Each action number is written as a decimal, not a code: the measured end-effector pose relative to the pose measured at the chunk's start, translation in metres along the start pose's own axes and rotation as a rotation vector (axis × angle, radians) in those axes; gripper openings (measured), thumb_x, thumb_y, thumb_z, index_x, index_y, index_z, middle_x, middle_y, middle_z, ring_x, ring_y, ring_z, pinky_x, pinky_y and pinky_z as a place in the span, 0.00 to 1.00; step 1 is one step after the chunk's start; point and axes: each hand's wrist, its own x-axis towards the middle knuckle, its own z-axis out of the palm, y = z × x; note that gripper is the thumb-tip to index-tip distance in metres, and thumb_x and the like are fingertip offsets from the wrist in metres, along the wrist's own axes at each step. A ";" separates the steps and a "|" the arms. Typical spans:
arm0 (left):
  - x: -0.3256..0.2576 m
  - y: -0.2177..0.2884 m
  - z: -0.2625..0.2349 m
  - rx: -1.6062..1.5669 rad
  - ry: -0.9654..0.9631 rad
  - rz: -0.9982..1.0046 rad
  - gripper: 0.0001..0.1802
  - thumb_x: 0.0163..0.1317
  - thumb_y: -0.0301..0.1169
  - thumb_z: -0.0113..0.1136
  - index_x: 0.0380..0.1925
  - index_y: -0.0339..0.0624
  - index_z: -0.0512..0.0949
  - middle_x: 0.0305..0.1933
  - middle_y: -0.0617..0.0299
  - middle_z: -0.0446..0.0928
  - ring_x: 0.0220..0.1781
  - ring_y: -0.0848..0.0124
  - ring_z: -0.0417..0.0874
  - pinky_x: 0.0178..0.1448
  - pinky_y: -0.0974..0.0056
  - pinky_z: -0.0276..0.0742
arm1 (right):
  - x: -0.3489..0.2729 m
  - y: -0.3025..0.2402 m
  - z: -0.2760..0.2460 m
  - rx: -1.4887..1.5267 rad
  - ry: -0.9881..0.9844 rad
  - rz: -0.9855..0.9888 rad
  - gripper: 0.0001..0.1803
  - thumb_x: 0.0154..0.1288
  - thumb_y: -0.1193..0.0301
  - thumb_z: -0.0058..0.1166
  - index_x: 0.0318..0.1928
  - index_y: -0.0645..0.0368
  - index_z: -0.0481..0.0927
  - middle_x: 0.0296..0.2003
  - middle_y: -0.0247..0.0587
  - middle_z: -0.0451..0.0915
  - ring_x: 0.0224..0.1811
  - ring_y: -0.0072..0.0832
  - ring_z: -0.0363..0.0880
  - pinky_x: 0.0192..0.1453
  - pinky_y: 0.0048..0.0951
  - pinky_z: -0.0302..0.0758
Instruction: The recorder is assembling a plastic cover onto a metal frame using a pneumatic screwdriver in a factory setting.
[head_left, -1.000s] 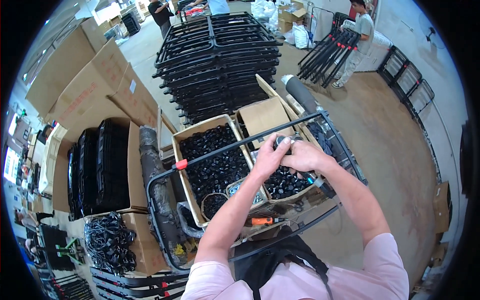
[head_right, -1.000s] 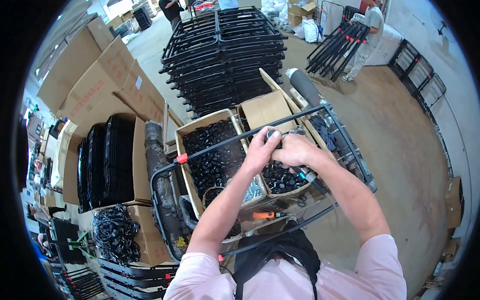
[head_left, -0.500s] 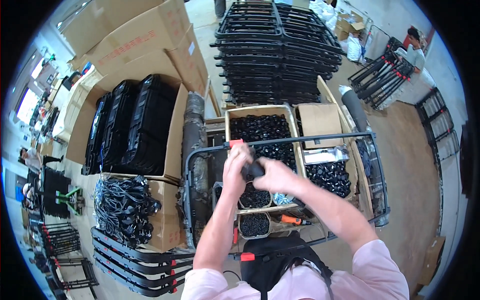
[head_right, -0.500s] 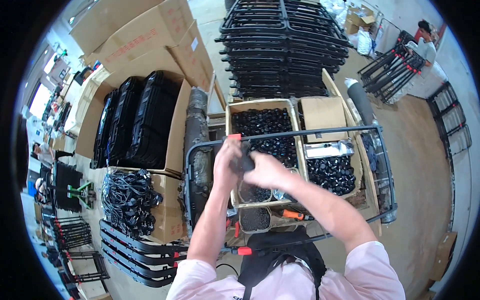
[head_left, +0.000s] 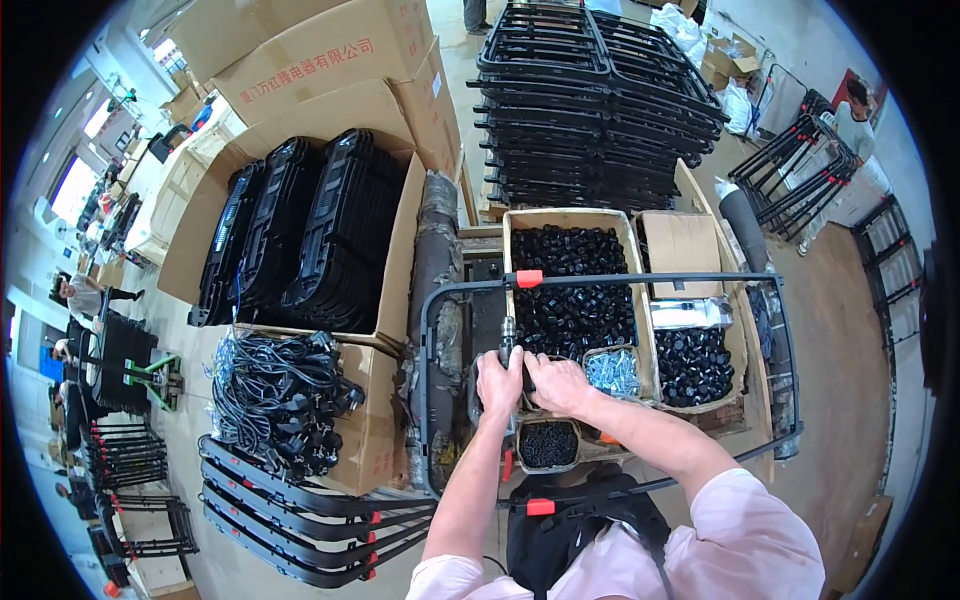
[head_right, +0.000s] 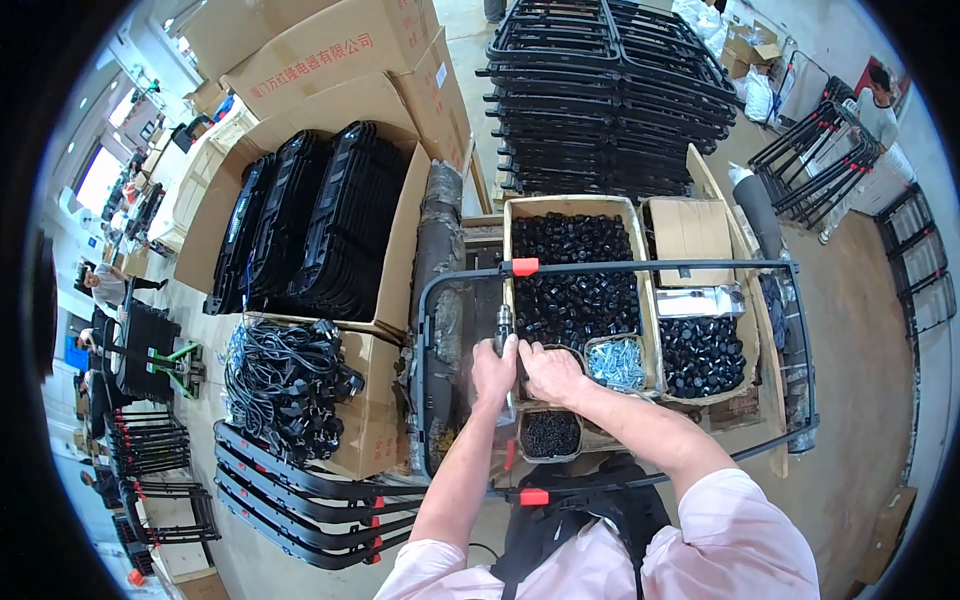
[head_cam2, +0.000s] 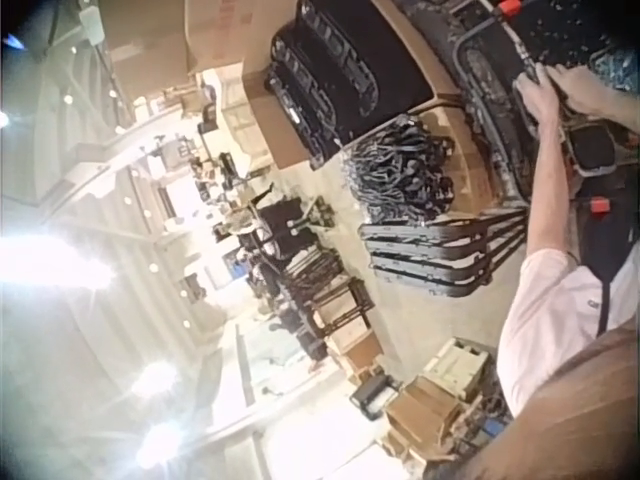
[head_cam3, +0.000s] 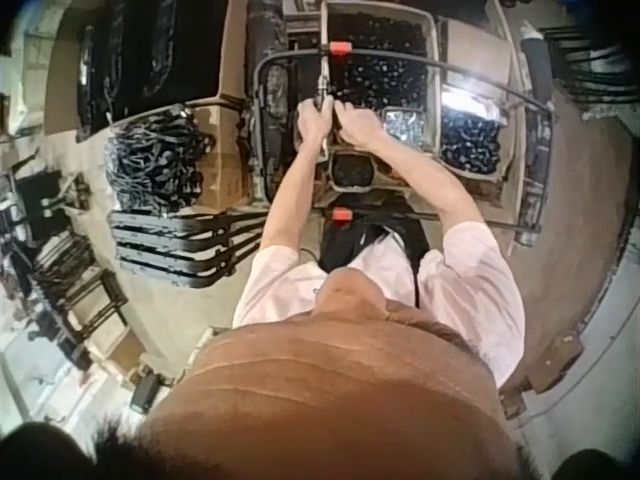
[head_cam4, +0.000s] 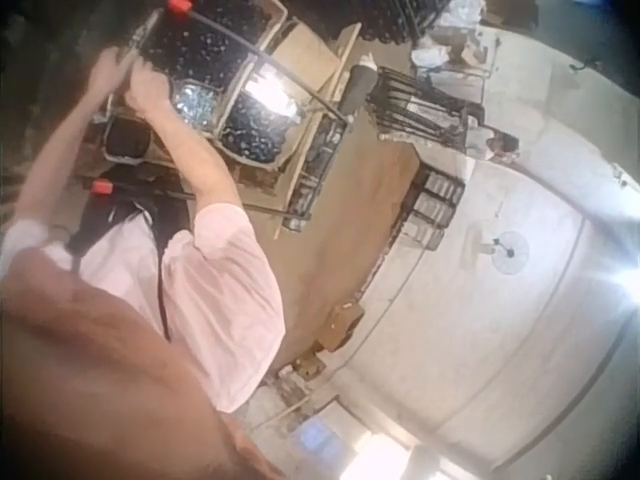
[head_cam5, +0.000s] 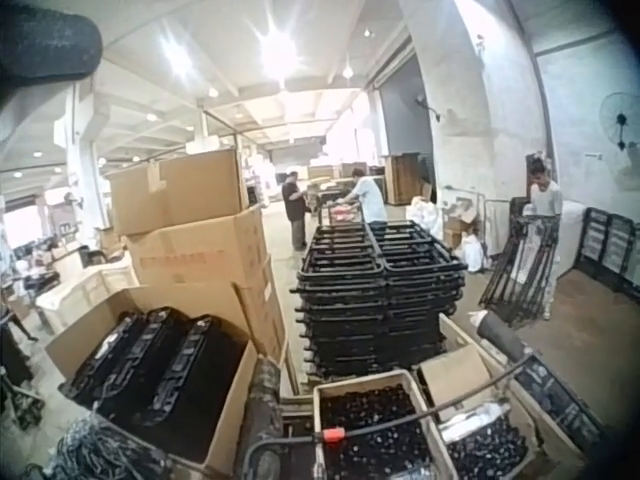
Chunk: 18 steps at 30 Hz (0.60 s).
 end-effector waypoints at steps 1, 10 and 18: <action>0.002 -0.002 0.003 -0.002 0.009 0.010 0.33 0.70 0.58 0.64 0.49 0.33 0.81 0.53 0.39 0.81 0.56 0.38 0.84 0.60 0.41 0.79 | 0.001 0.000 0.000 -0.007 -0.001 0.006 0.31 0.56 0.67 0.68 0.57 0.67 0.70 0.42 0.57 0.83 0.39 0.55 0.88 0.44 0.51 0.87; 0.012 -0.001 0.008 -0.035 -0.025 0.010 0.33 0.71 0.57 0.62 0.49 0.32 0.80 0.54 0.39 0.80 0.57 0.38 0.82 0.61 0.41 0.77 | 0.009 0.007 0.004 -0.007 -0.015 0.050 0.32 0.55 0.67 0.69 0.57 0.66 0.71 0.43 0.57 0.84 0.41 0.56 0.88 0.44 0.52 0.87; 0.019 -0.005 0.008 -0.060 -0.043 0.026 0.33 0.71 0.57 0.63 0.48 0.30 0.80 0.54 0.38 0.80 0.57 0.38 0.82 0.62 0.41 0.77 | 0.010 0.002 -0.001 0.016 0.026 0.063 0.31 0.55 0.67 0.69 0.56 0.67 0.71 0.41 0.57 0.85 0.40 0.54 0.89 0.43 0.50 0.87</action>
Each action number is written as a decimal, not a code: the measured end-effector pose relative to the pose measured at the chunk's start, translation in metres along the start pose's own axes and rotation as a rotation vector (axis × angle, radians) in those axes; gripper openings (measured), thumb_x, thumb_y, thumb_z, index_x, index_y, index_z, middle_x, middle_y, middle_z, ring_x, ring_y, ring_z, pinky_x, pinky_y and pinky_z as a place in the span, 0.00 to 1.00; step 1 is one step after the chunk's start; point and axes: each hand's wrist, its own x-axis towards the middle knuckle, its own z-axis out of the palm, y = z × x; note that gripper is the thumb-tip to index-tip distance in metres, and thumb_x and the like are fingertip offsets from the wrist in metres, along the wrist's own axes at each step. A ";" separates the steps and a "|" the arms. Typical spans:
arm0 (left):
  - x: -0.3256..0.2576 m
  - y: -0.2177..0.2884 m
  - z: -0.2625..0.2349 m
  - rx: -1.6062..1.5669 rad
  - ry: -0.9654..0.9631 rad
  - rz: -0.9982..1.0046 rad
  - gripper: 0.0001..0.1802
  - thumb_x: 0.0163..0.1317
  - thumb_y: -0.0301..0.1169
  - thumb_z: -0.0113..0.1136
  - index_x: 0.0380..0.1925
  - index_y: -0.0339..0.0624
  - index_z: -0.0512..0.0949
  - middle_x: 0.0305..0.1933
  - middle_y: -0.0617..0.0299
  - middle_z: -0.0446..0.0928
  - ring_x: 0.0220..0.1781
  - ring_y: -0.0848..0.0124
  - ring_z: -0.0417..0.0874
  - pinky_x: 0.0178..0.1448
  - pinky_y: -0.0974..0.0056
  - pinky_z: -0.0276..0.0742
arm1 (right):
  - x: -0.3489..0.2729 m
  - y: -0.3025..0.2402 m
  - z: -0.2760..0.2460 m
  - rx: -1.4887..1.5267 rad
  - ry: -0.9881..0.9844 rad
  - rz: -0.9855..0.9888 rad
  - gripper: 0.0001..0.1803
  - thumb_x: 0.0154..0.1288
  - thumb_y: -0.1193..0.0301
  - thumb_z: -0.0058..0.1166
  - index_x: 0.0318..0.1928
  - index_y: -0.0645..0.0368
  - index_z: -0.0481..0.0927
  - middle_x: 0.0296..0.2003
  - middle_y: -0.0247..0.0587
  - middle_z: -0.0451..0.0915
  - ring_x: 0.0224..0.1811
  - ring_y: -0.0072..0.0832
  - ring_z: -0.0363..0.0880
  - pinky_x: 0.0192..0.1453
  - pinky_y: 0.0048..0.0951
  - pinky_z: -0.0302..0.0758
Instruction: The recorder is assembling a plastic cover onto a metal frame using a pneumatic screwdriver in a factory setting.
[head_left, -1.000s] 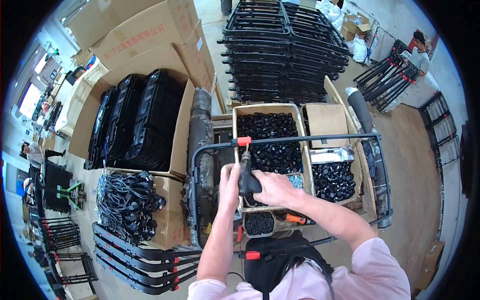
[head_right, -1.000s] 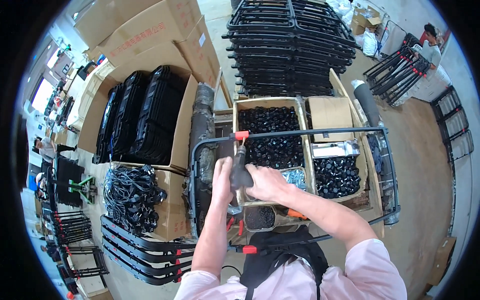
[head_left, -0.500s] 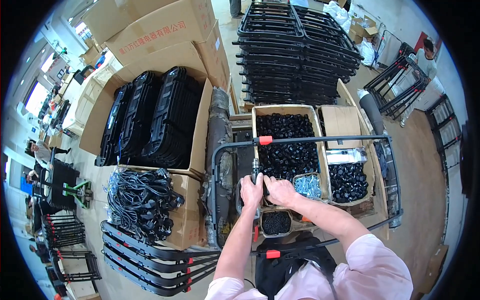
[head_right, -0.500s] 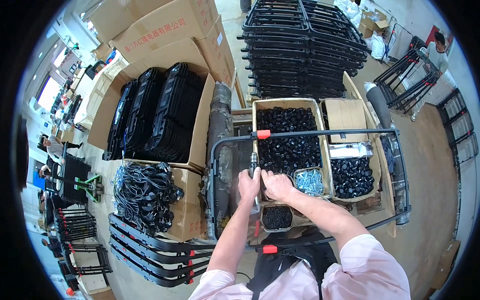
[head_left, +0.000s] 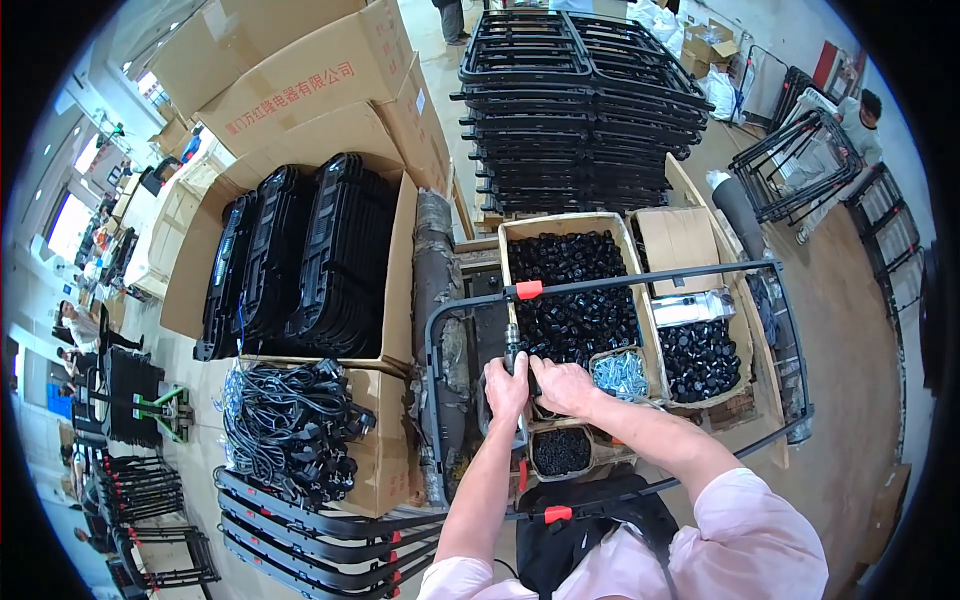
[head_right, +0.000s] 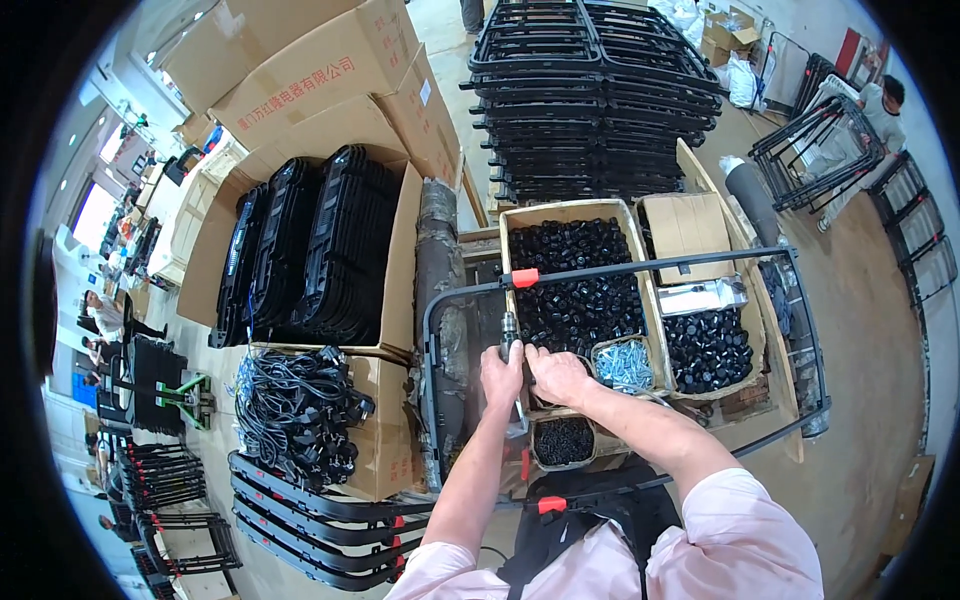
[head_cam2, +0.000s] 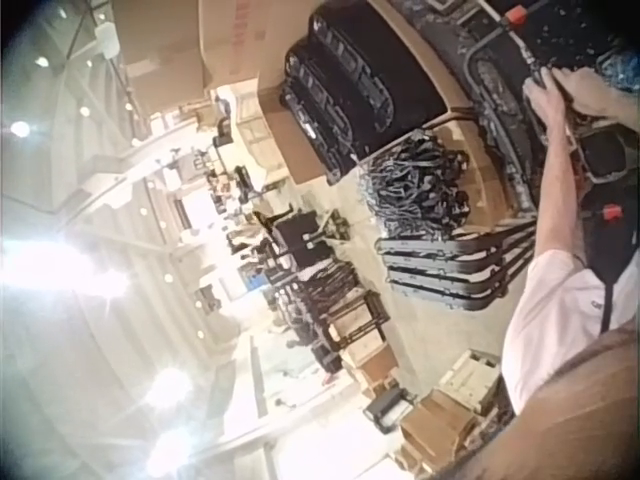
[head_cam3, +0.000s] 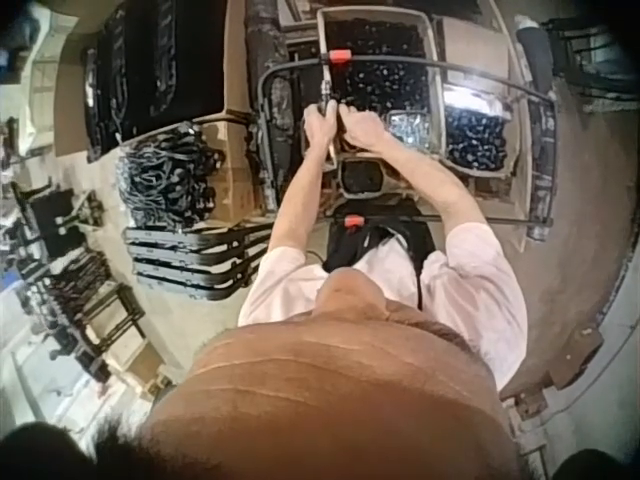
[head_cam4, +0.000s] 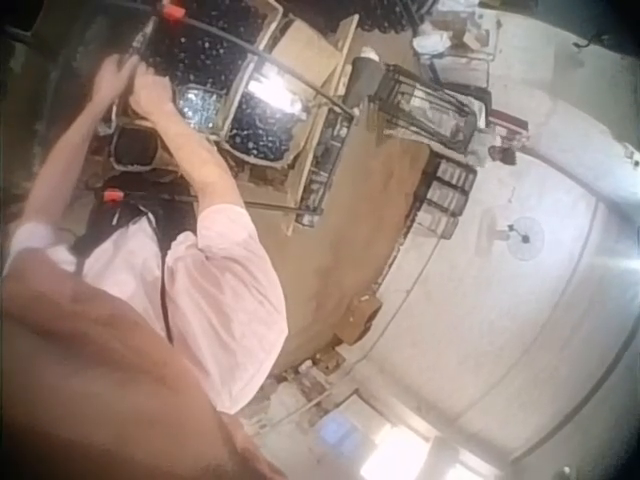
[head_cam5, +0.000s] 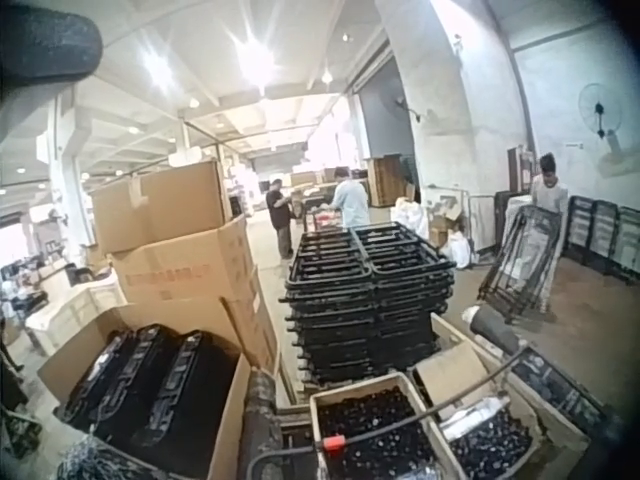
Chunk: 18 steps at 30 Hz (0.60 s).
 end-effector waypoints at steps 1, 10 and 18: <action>0.000 0.001 0.000 -0.006 -0.007 -0.002 0.33 0.71 0.56 0.63 0.48 0.30 0.80 0.54 0.38 0.80 0.57 0.38 0.82 0.62 0.42 0.77 | 0.000 0.001 0.000 0.001 0.002 0.001 0.31 0.55 0.67 0.69 0.56 0.67 0.71 0.41 0.57 0.85 0.40 0.54 0.89 0.43 0.50 0.87; 0.007 -0.001 0.007 -0.006 0.022 0.002 0.32 0.69 0.55 0.66 0.45 0.29 0.81 0.51 0.34 0.82 0.55 0.39 0.85 0.61 0.42 0.79 | 0.006 0.005 -0.003 -0.023 -0.021 0.011 0.29 0.56 0.69 0.67 0.55 0.69 0.71 0.38 0.58 0.87 0.39 0.54 0.90 0.42 0.49 0.88; 0.011 0.014 0.004 0.044 -0.056 -0.052 0.35 0.70 0.58 0.63 0.51 0.30 0.76 0.56 0.35 0.78 0.59 0.36 0.81 0.63 0.41 0.77 | 0.008 0.018 0.002 0.038 -0.045 0.040 0.40 0.57 0.65 0.69 0.65 0.69 0.66 0.41 0.62 0.87 0.42 0.57 0.90 0.47 0.51 0.87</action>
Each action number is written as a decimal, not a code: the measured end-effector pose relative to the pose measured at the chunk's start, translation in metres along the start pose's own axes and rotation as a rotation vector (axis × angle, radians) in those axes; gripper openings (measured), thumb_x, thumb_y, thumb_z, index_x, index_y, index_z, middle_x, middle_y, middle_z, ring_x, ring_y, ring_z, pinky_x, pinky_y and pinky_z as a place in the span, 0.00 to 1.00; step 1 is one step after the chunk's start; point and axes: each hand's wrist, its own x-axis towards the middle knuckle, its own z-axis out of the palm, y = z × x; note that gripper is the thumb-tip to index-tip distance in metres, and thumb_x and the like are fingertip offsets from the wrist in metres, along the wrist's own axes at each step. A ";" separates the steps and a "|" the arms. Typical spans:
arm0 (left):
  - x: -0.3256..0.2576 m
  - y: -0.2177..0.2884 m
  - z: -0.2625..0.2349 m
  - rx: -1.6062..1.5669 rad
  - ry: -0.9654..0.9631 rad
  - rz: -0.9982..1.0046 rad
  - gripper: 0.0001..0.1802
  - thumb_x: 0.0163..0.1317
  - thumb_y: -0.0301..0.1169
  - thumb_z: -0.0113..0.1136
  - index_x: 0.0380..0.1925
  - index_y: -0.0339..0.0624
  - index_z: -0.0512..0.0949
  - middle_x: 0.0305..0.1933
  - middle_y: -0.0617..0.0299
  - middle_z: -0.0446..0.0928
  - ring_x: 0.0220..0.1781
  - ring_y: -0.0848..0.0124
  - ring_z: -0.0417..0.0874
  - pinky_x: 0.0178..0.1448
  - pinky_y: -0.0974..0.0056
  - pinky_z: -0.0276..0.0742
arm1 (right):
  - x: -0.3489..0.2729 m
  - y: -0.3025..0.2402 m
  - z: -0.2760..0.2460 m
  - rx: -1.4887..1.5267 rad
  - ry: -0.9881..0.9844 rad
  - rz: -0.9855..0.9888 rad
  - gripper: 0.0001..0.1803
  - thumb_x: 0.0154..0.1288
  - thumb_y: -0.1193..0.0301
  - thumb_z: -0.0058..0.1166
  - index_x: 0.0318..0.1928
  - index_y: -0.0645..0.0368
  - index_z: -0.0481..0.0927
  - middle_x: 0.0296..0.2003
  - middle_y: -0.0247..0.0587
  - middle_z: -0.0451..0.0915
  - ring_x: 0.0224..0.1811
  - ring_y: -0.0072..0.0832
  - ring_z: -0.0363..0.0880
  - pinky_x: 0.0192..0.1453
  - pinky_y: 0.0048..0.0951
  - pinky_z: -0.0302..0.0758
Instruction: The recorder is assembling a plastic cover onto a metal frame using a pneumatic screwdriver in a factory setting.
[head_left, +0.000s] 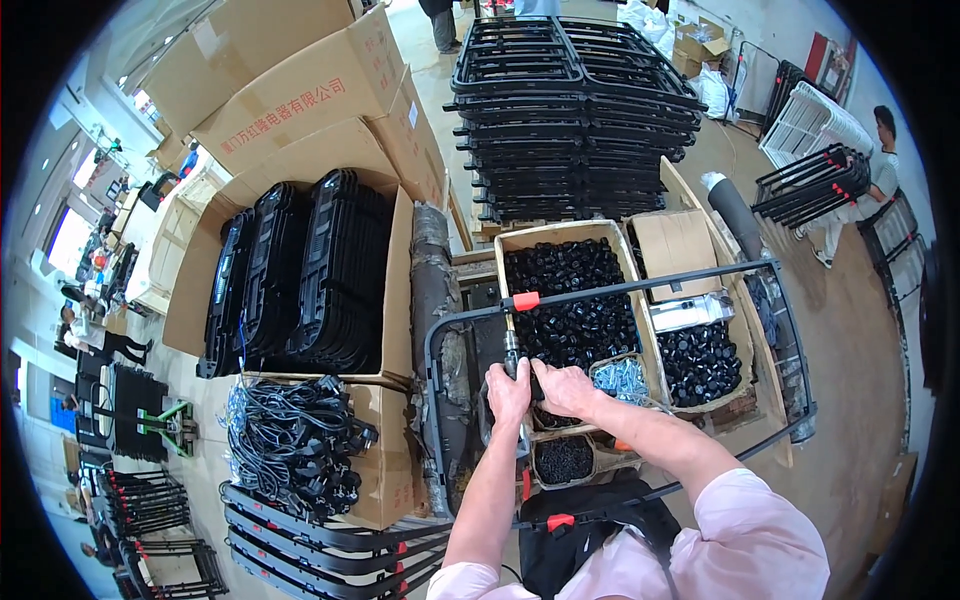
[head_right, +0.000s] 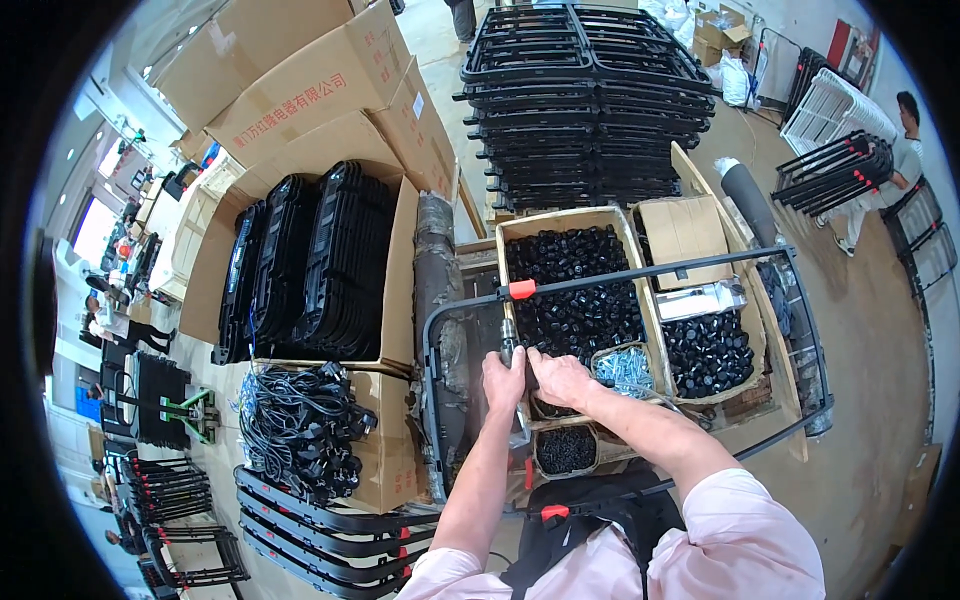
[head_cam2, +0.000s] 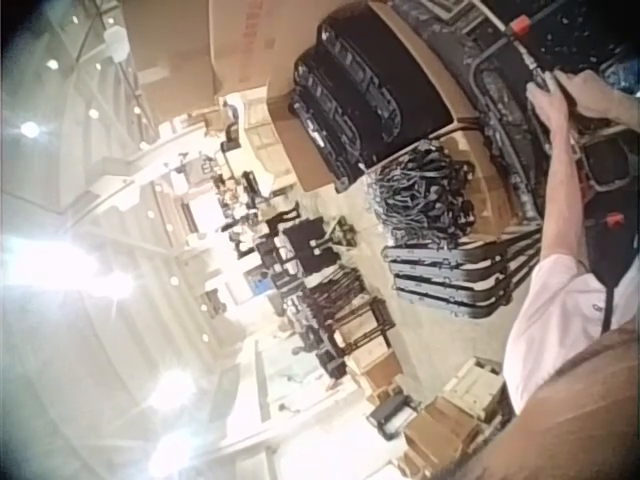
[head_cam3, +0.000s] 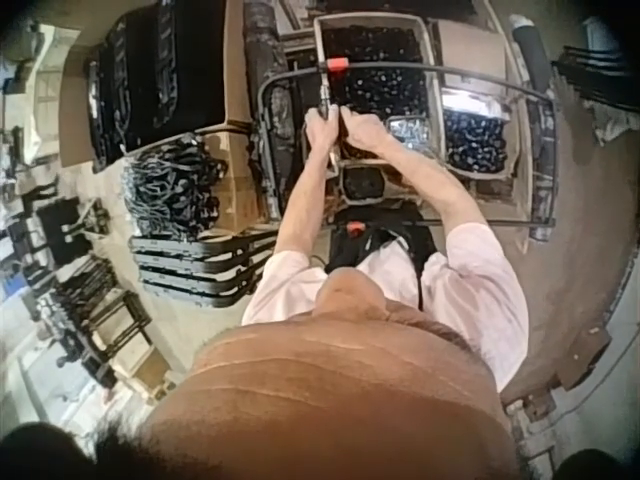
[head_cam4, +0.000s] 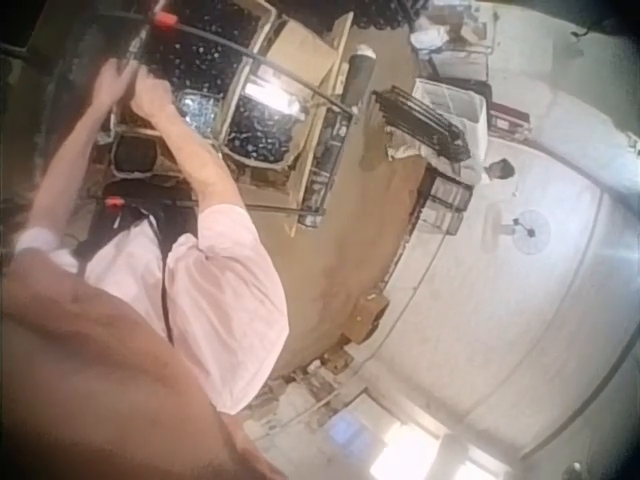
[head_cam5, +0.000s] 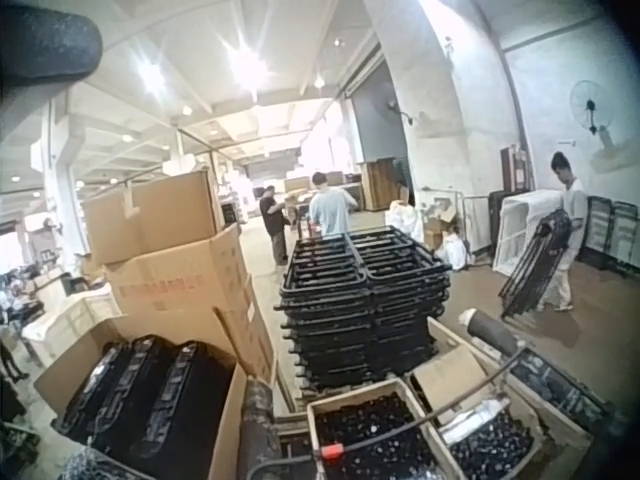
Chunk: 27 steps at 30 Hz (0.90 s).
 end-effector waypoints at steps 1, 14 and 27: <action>0.000 0.004 0.000 0.019 -0.006 -0.006 0.35 0.70 0.58 0.63 0.51 0.30 0.75 0.57 0.36 0.78 0.59 0.36 0.81 0.62 0.40 0.77 | 0.000 0.004 0.001 0.004 0.005 0.001 0.40 0.57 0.65 0.69 0.65 0.69 0.66 0.41 0.62 0.87 0.42 0.57 0.90 0.47 0.51 0.87; 0.011 0.014 0.001 0.108 -0.023 -0.044 0.37 0.69 0.60 0.62 0.53 0.31 0.73 0.60 0.33 0.78 0.60 0.34 0.81 0.63 0.38 0.77 | 0.006 0.017 0.012 0.092 0.067 -0.018 0.41 0.55 0.61 0.73 0.65 0.66 0.69 0.47 0.60 0.85 0.47 0.58 0.87 0.50 0.52 0.85; 0.013 0.006 -0.008 0.119 -0.089 -0.072 0.41 0.64 0.64 0.64 0.54 0.32 0.78 0.52 0.36 0.85 0.58 0.40 0.86 0.63 0.44 0.80 | -0.002 0.013 0.017 0.110 0.127 -0.118 0.30 0.54 0.67 0.73 0.55 0.62 0.74 0.53 0.50 0.74 0.55 0.51 0.84 0.54 0.50 0.84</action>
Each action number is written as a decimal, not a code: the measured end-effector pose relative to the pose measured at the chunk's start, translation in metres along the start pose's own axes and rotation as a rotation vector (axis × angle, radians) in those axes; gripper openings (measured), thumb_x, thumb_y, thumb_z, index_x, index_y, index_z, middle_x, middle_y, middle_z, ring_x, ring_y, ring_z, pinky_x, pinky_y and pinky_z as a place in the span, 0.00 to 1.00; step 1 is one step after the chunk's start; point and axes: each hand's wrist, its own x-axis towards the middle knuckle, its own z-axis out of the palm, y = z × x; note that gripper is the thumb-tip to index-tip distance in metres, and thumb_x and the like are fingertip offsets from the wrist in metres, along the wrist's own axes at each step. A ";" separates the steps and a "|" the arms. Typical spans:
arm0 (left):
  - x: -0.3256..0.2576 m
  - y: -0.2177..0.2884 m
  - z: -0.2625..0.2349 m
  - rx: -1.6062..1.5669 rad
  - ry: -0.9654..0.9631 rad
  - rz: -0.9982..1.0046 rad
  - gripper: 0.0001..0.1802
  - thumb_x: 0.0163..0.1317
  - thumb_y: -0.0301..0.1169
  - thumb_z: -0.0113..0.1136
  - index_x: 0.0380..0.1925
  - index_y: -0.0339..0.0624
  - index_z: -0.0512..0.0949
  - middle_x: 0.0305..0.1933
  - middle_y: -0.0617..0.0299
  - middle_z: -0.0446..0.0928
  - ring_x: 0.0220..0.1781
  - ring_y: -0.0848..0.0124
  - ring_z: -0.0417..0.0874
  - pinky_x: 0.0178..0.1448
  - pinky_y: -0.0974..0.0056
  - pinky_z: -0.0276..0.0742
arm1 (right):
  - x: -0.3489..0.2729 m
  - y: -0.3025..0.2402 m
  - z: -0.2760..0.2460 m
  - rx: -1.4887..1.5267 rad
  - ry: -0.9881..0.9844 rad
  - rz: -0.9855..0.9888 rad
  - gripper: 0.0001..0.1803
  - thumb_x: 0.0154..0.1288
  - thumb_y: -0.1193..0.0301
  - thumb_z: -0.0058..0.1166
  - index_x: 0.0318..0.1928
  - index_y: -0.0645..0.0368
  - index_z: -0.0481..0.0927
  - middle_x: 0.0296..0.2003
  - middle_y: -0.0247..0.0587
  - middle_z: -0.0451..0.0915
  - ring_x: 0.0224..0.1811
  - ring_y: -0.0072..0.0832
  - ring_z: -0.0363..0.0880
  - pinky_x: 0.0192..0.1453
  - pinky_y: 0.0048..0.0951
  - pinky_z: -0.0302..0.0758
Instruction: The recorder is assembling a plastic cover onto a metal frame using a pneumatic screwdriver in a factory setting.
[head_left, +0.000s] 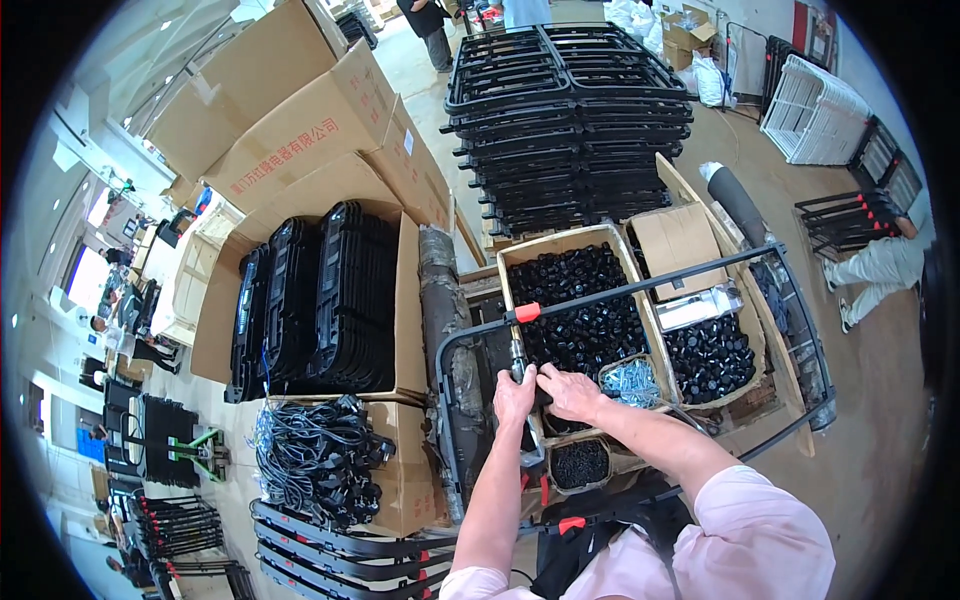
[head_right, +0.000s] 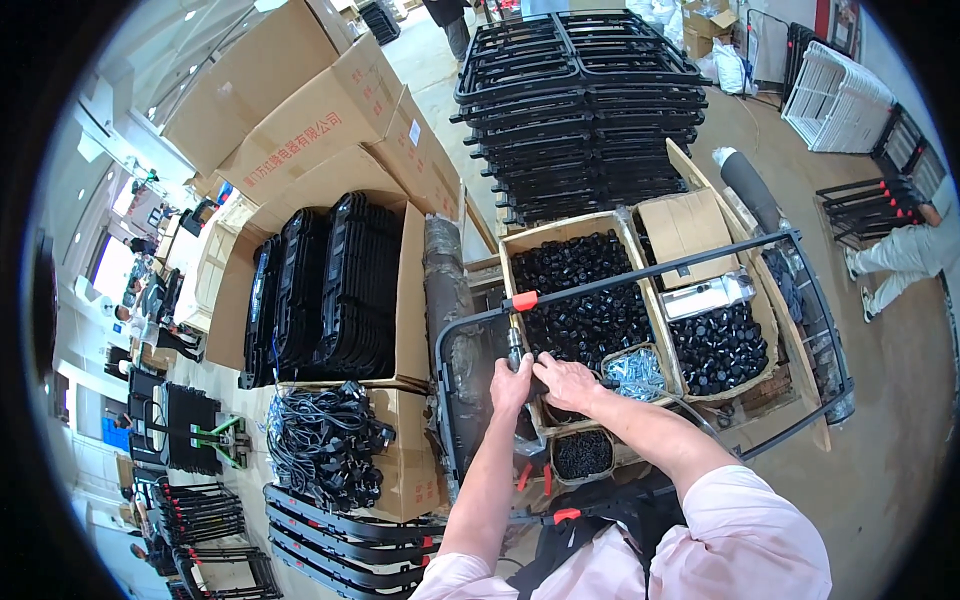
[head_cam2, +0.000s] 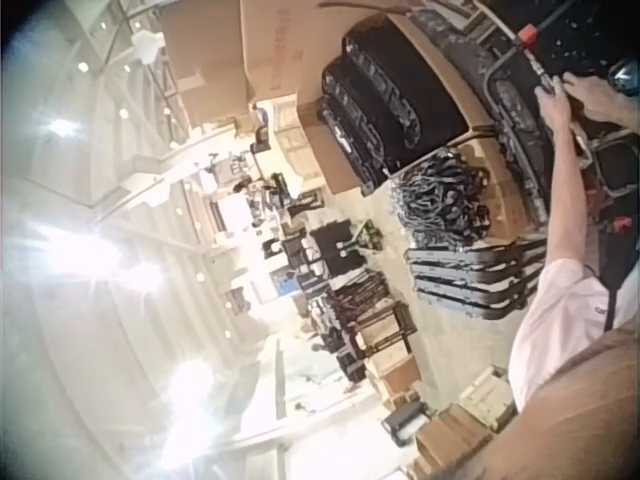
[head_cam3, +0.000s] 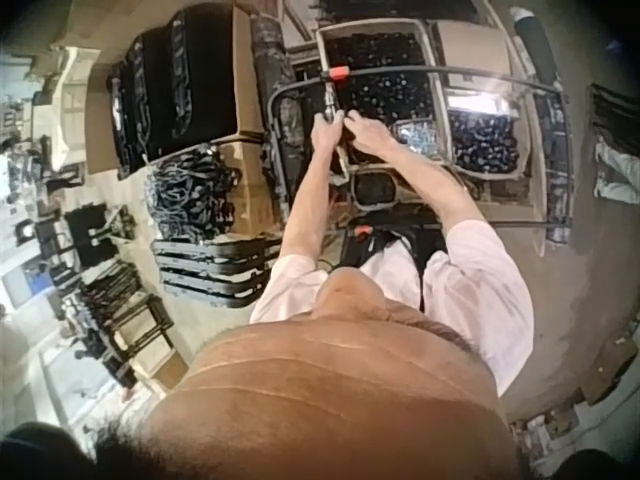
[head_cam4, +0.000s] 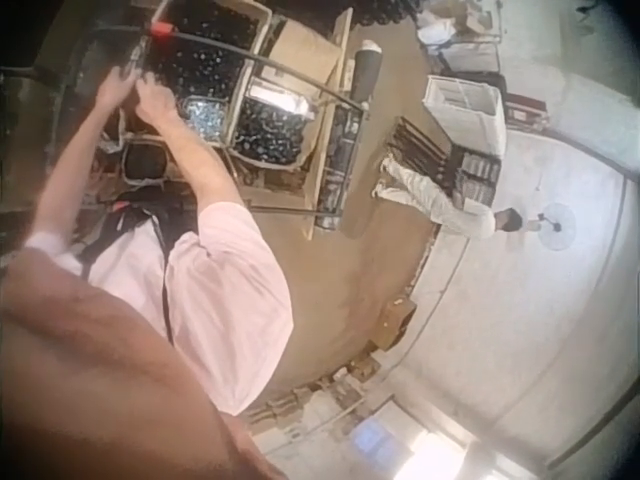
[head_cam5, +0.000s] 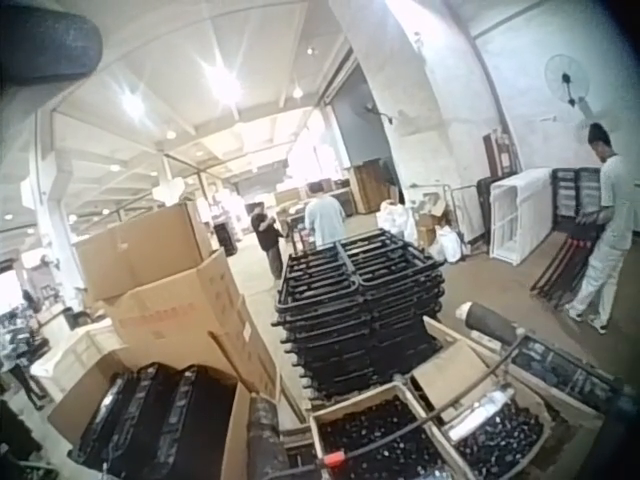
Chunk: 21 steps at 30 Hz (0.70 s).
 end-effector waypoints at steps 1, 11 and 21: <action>-0.001 0.001 -0.001 -0.001 0.001 0.004 0.41 0.64 0.64 0.64 0.54 0.32 0.78 0.52 0.36 0.85 0.58 0.40 0.86 0.63 0.44 0.80 | -0.001 0.000 0.000 -0.002 0.003 0.000 0.30 0.54 0.67 0.73 0.55 0.62 0.74 0.53 0.50 0.74 0.55 0.51 0.84 0.54 0.50 0.84; -0.009 -0.002 -0.003 0.006 0.009 -0.007 0.41 0.63 0.63 0.66 0.56 0.33 0.79 0.54 0.35 0.85 0.60 0.40 0.86 0.65 0.45 0.79 | -0.012 -0.010 -0.001 -0.030 -0.026 0.020 0.29 0.58 0.70 0.67 0.59 0.60 0.72 0.56 0.51 0.74 0.54 0.50 0.85 0.55 0.49 0.86; -0.029 -0.012 0.000 0.022 0.076 0.045 0.38 0.64 0.62 0.65 0.50 0.32 0.81 0.50 0.34 0.86 0.57 0.40 0.87 0.62 0.44 0.79 | -0.027 -0.012 0.001 -0.082 -0.071 -0.017 0.33 0.58 0.64 0.70 0.60 0.62 0.71 0.51 0.56 0.80 0.51 0.52 0.87 0.53 0.49 0.86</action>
